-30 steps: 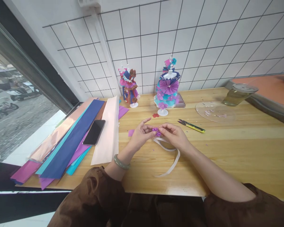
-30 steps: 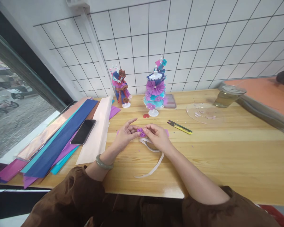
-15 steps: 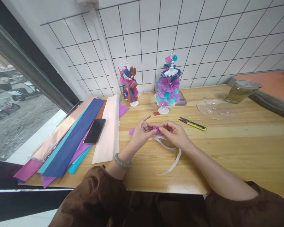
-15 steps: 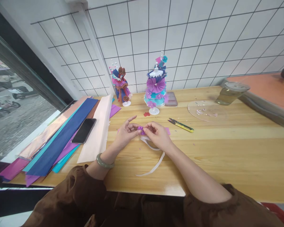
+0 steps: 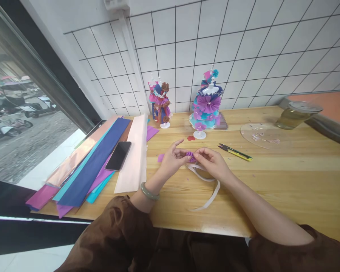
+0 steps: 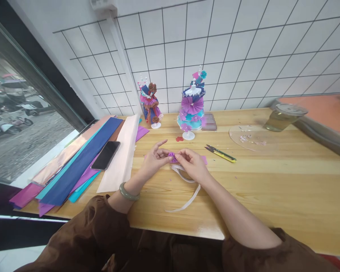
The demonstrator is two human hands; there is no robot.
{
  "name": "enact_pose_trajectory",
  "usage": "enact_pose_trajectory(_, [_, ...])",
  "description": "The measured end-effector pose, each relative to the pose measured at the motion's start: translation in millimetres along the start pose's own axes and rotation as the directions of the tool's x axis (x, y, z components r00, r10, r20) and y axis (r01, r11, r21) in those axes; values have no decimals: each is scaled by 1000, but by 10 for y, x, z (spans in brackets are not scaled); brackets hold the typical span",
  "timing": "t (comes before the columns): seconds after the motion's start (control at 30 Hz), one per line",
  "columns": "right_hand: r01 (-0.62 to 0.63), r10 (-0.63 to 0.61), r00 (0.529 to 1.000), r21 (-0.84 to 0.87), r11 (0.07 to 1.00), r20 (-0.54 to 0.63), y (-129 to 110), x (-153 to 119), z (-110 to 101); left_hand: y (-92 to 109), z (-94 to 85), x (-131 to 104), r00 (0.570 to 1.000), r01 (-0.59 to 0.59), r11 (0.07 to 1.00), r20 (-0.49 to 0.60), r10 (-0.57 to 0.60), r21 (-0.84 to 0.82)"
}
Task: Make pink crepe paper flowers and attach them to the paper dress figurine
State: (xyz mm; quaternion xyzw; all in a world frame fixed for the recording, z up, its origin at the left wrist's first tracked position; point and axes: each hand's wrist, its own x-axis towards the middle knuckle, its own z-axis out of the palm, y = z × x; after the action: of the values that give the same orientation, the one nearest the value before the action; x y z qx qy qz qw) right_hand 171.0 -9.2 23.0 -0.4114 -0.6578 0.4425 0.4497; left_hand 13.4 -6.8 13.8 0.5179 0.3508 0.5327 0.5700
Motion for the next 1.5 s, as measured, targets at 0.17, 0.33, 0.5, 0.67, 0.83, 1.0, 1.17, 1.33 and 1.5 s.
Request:
enact_pose_trajectory(0.17, [-43,47,999,146,988,-24,39,13,5,-11,-20,-1,999,36,996,14,-35,-76])
enact_pose_trajectory(0.33, [-81,74,996,218,973,40,72,10,24,-36,-52,11,999,47,989,-4,-48,-143])
enact_pose_trajectory(0.5, [-91,78,994,203,975,70,96,6,29,-30,-49,-1,998,69,987,10,-68,-144])
enact_pose_trajectory(0.67, [-80,71,996,215,973,47,107,8,8,19,-23,-17,996,85,988,48,-80,-127])
enact_pose_trajectory(0.83, [-51,54,998,177,983,-14,82,6,1,20,-19,-26,989,110,977,116,-89,-184])
enact_pose_trajectory(1.0, [-22,26,999,134,991,-27,83,0,21,-3,-9,-35,988,105,983,124,-86,-151])
enact_pose_trajectory(1.17, [-13,17,999,79,997,-44,78,-3,26,-8,-6,-29,988,104,985,126,-87,-139])
enact_pose_trajectory(1.33, [-28,34,999,140,990,-42,77,7,-4,-30,-15,-21,987,101,990,134,-87,-101])
enact_pose_trajectory(1.5, [-61,74,996,234,970,-48,75,13,-31,-14,-14,-18,989,112,988,106,-101,-104])
